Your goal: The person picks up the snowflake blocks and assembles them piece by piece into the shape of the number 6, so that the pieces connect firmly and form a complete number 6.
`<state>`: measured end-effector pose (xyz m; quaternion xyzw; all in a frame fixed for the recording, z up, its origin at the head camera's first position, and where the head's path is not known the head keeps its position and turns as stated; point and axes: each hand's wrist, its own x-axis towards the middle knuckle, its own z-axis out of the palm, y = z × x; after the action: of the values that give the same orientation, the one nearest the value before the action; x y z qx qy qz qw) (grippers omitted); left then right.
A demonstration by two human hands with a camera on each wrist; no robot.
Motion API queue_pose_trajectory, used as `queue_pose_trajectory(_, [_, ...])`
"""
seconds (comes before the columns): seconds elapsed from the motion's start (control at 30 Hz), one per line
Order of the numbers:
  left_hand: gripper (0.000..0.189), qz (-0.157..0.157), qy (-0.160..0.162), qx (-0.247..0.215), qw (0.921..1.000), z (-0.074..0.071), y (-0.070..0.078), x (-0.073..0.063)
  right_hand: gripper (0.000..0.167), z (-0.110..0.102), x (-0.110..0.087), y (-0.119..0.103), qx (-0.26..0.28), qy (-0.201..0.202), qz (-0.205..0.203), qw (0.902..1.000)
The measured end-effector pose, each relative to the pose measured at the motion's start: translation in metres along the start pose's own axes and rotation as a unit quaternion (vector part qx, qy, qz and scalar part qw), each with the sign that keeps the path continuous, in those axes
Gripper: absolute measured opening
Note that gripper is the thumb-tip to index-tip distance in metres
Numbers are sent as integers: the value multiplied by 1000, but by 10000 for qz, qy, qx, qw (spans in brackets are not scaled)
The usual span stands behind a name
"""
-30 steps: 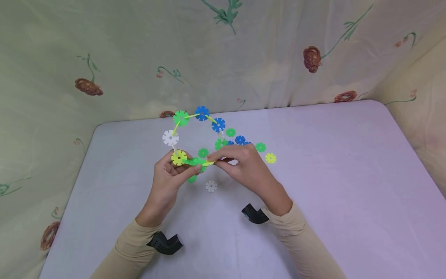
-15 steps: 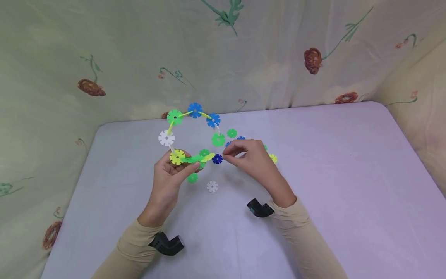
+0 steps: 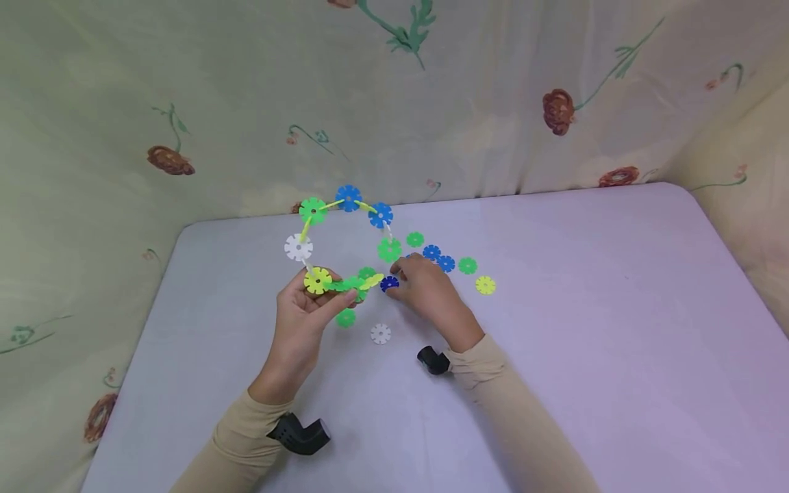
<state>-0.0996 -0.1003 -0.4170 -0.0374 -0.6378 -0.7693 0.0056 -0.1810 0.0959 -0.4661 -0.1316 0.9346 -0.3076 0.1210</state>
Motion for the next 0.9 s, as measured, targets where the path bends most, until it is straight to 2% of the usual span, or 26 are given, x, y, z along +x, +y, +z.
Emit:
queue_pose_trajectory(0.1, [28,23,-36,19,10000,0,-1,0,28,2,0,1,2,26,5,10000])
queue_pose_trajectory(0.33, [26,6,-57,8,10000,1,-3,-1,30,3,-4,11,827,22,109,9965])
queue_pose_trajectory(0.47, [25,56,10,65,10000,1,-3,-1,23,-9,-10,19,1456,131,-53,9892])
queue_pose_trajectory(0.53, [25,87,45,128,9999,1,-2,-1,22,-23,-15,22,2051,363,-128,9780])
queue_pose_trajectory(0.57, [25,100,53,158,9998,1,-2,-1,23,-31,-18,25,2401,538,-178,9691])
queue_pose_trajectory(0.67, [25,106,49,190,9998,1,-1,-1,25,-55,-30,27,3306,1146,-340,9362])
queue_pose_trajectory(0.77, [26,108,33,192,9998,0,-1,-1,22,-72,-42,22,3906,1473,-575,9069])
queue_pose_trajectory(0.83, [26,98,35,189,9998,0,-1,0,19,-77,-47,16,4115,1415,-800,8968])
queue_pose_trajectory(0.9, [26,79,52,198,9998,0,-2,0,17,-77,-50,9,4213,1169,-1026,8935])
